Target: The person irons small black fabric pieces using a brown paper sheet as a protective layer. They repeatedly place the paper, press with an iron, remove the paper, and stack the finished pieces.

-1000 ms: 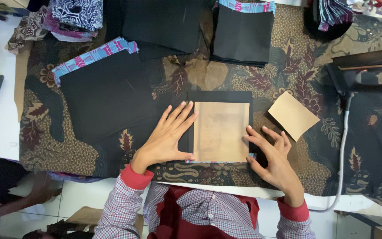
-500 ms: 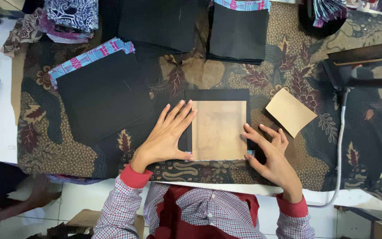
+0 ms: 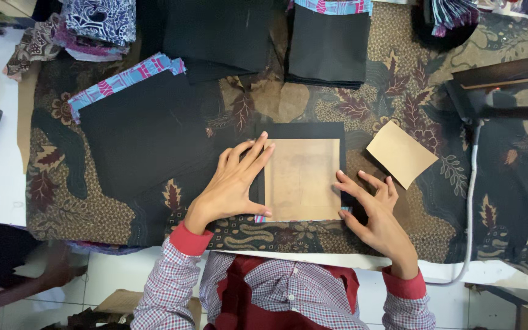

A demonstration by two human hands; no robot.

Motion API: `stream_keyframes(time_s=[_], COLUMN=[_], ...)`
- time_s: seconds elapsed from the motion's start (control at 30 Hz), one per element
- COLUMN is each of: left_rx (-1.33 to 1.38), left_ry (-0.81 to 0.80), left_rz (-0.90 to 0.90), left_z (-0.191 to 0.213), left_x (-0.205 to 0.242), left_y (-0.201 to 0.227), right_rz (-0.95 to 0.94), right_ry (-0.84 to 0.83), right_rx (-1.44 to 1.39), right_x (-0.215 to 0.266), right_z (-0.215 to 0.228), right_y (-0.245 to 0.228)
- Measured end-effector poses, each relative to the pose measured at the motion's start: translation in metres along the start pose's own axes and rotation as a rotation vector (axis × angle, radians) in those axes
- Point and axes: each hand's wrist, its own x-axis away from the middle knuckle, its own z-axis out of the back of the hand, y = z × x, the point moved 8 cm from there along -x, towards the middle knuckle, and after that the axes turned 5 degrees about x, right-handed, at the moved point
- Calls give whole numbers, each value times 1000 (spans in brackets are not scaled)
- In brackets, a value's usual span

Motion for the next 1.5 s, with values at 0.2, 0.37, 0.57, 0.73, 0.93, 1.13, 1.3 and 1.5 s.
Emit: stream_keyframes(time_s=[0.2, 0.37, 0.57, 0.73, 0.93, 1.13, 1.3, 1.5], left_rx=[3, 1, -4, -18, -12, 2, -10, 5], left_ry=[15, 13, 23, -1, -19, -6, 2, -5], left_rz=[-16, -12, -25, -25, 9, -11, -24, -14], left_z=[-1, 0, 7, 9, 8, 6, 7, 8], left_x=[2, 1, 1, 0, 0, 2, 1, 2], left_y=[-1, 0, 5, 8, 7, 4, 5, 6], right_rz=[-3, -2, 6, -3, -9, -7, 1, 21], right_ry=[-8, -6, -6, -14, -16, -17, -11, 0], right_rx=[2, 6, 29, 31, 7, 3, 17, 29], right_x=[1, 2, 1, 4, 3, 3, 3, 4], right_z=[-2, -2, -2, -3, -3, -2, -1, -1], right_y=[1, 1, 2, 4, 3, 2, 1, 1])
